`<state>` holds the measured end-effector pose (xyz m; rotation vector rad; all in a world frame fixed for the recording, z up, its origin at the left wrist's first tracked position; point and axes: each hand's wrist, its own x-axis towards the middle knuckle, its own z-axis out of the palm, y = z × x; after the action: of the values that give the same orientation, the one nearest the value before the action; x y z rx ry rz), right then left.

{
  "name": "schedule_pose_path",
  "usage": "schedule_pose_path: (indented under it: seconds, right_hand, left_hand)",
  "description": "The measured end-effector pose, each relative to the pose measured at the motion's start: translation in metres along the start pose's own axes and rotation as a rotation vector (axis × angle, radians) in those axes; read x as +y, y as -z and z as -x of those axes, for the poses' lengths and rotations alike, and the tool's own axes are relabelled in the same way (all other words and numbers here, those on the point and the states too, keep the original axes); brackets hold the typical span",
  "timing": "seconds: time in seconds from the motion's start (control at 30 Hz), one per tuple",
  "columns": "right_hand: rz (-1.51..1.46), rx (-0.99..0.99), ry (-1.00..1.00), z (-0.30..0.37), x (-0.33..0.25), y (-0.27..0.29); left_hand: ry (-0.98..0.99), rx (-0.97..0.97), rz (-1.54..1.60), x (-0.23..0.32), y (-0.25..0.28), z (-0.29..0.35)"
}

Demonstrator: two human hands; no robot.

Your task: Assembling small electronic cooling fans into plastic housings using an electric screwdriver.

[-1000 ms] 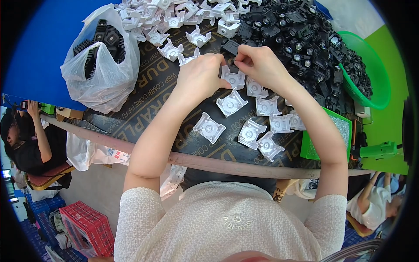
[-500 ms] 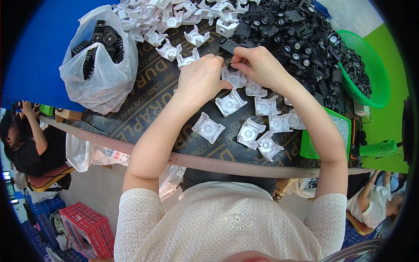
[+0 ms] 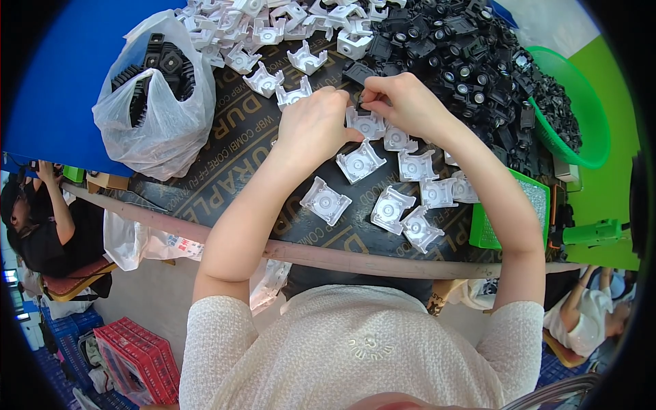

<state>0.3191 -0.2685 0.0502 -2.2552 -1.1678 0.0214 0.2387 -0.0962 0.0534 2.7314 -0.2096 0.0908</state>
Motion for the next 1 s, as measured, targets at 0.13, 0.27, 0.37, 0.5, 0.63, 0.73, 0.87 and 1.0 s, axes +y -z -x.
schedule_pose_path:
  seconds: [0.13,0.27,0.37,0.5,0.63,0.73,0.87,1.0]
  right_hand:
    - [0.046,-0.037,0.002,0.002,0.000,-0.003]
    - [0.066,-0.051,-0.016,0.003,0.001,-0.007]
    - [0.082,-0.125,-0.085,0.004,0.004,-0.010]
    - [0.076,-0.126,-0.022,0.003,0.007,-0.009]
    - [0.102,-0.165,-0.039,0.002,0.008,-0.010]
    - [0.083,-0.092,-0.059,0.010,0.016,-0.017]
    - [-0.039,-0.021,-0.092,0.012,0.008,-0.007]
    - [-0.100,0.060,-0.110,0.010,0.004,0.009]
  left_hand:
    - [-0.002,0.006,0.005,0.001,-0.001,0.001]
    - [-0.015,0.019,0.004,-0.001,-0.002,0.001]
    - [-0.007,0.008,-0.003,0.001,-0.002,0.001]
    - [-0.019,0.008,-0.022,0.002,-0.002,0.001]
    - [-0.025,0.003,-0.038,0.003,-0.001,0.001]
    - [-0.006,0.022,0.016,0.002,-0.001,0.000]
    - [-0.009,0.133,0.447,-0.013,0.009,-0.010]
    - [0.130,-0.145,1.197,-0.005,0.010,-0.010]
